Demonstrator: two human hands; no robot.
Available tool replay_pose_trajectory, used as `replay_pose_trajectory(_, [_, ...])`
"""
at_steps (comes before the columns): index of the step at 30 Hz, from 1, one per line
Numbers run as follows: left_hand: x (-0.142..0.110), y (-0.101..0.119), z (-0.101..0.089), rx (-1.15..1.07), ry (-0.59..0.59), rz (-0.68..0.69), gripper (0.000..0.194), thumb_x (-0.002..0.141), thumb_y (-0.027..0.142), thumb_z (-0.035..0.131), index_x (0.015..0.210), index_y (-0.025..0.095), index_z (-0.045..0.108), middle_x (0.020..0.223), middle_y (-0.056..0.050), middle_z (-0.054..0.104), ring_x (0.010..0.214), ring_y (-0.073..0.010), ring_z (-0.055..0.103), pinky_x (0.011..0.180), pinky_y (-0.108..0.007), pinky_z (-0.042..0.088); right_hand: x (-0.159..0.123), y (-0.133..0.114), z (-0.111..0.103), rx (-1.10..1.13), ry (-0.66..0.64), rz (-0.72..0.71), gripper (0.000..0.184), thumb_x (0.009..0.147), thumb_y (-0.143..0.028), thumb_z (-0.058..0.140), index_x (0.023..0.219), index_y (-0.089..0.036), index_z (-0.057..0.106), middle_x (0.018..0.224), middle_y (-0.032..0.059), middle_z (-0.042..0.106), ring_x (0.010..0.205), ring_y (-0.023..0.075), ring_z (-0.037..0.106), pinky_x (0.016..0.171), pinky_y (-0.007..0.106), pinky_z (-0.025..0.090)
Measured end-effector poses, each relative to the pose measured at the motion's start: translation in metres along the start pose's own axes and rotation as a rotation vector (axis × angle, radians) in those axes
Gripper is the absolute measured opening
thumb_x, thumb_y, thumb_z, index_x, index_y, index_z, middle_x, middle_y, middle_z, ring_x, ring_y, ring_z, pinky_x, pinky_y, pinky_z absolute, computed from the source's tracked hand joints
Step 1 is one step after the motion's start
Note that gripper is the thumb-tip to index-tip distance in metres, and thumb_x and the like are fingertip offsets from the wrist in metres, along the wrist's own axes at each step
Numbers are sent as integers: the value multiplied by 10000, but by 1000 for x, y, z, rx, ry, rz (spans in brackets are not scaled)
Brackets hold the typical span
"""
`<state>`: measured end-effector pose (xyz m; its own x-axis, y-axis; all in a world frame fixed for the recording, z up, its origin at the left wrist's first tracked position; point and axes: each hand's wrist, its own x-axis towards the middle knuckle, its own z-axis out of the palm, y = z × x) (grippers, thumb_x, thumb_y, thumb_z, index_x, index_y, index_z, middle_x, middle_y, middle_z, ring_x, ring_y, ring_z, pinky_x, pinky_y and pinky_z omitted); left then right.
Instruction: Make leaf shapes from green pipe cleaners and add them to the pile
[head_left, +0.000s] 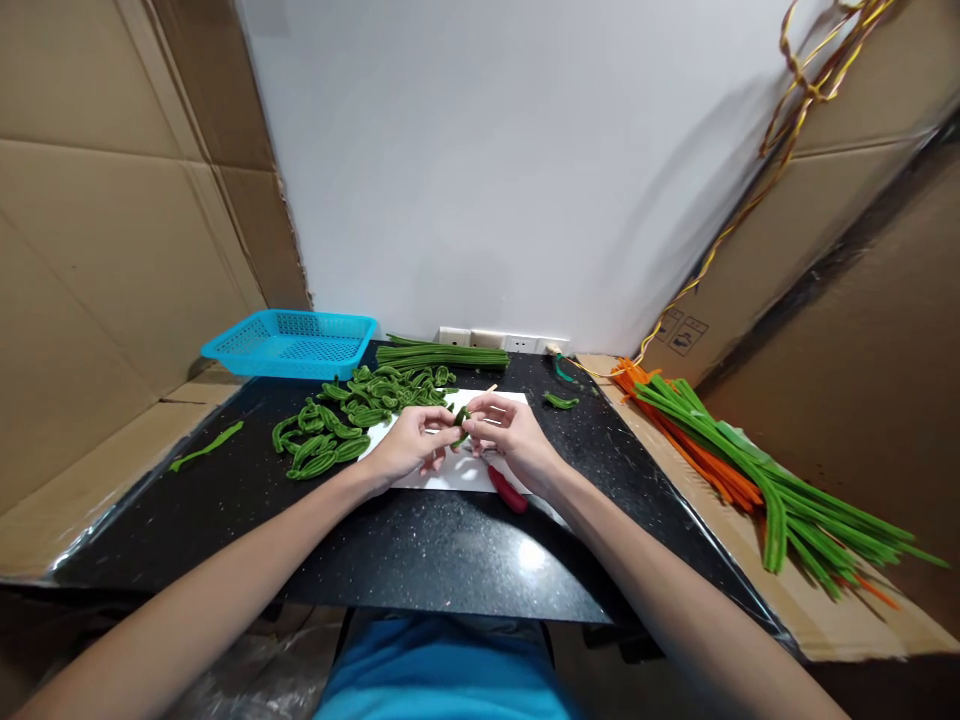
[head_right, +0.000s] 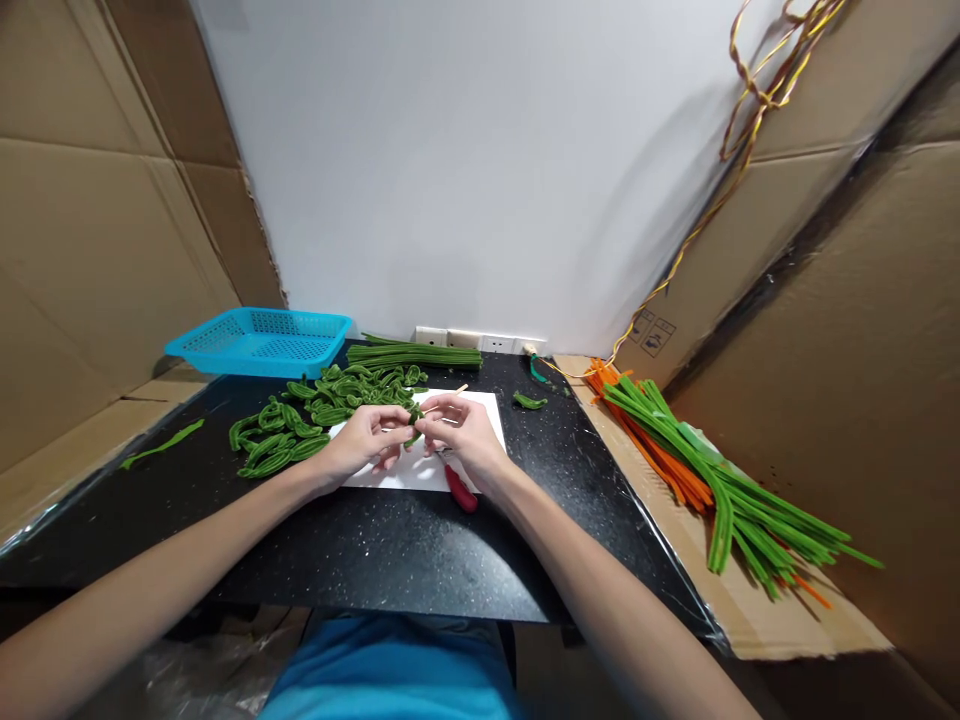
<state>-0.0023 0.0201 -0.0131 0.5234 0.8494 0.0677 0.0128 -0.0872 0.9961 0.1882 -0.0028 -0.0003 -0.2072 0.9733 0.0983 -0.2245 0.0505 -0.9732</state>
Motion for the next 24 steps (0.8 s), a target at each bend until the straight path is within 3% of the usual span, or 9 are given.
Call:
replay_pose_trajectory(8, [0, 1, 4, 39, 105, 22, 351, 780, 445, 803, 877, 122, 702, 656, -13, 658, 389, -78, 503, 325, -184, 351, 1, 2, 2, -50, 56, -33, 329, 646, -349, 892, 851, -189, 690, 785, -10, 674, 530, 100, 544, 491, 243, 489])
replay_pose_trajectory(14, [1, -4, 2, 31, 96, 13, 421, 764, 503, 821, 871, 115, 698, 669, -29, 684, 381, -66, 485, 328, -179, 357, 0, 3, 1, -300, 29, -169, 291, 769, -438, 827, 873, -191, 713, 835, 34, 695, 584, 138, 587, 462, 246, 484])
replay_pose_trajectory(17, [1, -5, 3, -27, 37, -31, 458, 780, 547, 804, 903, 119, 695, 698, -27, 684, 383, -60, 505, 331, -169, 374, -1, 5, 1, -417, 35, -248, 251, 841, -436, 769, 878, -188, 748, 824, 49, 714, 631, 157, 618, 524, 258, 510])
replay_pose_trajectory(21, [-1, -2, 7, -112, -140, -125, 515, 834, 626, 715, 902, 117, 673, 760, -42, 685, 405, -66, 555, 334, -159, 384, -3, 3, 1, -398, 58, -281, 257, 842, -444, 776, 890, -192, 767, 819, 54, 739, 617, 176, 638, 562, 296, 527])
replay_pose_trajectory(24, [-2, 1, 11, -103, -159, -147, 489, 818, 608, 733, 812, 129, 632, 654, -4, 637, 386, -59, 522, 332, -151, 363, -5, 1, 1, -489, 59, -335, 244, 849, -433, 775, 938, -207, 794, 792, 53, 740, 641, 197, 646, 591, 312, 514])
